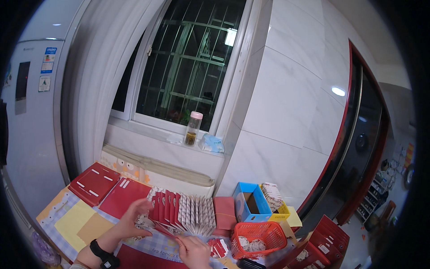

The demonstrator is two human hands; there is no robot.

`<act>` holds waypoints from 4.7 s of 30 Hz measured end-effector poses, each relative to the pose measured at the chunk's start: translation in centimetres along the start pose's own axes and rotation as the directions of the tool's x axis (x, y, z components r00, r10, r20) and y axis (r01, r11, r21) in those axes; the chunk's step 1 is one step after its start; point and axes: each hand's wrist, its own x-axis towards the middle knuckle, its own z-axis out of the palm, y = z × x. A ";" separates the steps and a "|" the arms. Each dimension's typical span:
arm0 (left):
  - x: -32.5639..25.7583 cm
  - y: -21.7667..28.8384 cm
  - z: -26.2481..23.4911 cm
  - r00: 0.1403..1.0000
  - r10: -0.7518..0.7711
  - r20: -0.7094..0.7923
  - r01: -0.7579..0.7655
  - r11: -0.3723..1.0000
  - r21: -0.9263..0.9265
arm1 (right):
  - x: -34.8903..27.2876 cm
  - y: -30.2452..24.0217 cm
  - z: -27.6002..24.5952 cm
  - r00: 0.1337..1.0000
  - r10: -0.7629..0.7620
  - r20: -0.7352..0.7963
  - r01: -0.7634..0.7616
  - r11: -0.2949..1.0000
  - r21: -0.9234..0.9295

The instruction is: Assembling and organizing red gift envelopes or packets on a workspace.

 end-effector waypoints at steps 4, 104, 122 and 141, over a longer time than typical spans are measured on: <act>0.2 3.6 0.2 0.960 0.226 0.166 -0.258 0.477 0.840 | 0.1 0.1 0.1 0.990 -0.130 0.049 0.138 0.937 -0.321; 3.4 -15.0 -12.5 0.605 -0.718 -0.345 0.796 0.543 0.266 | 0.6 2.4 1.1 0.983 -0.183 0.000 0.183 0.981 0.064; 2.9 -15.9 -12.3 0.507 -0.792 -0.339 0.845 0.534 0.017 | 0.3 2.6 2.0 0.965 -0.209 0.160 0.194 0.975 0.104; 2.6 -15.6 -12.6 0.519 -0.783 -0.341 0.832 0.555 -0.008 | 2.8 5.0 17.2 0.769 -0.253 0.587 0.529 0.768 -0.362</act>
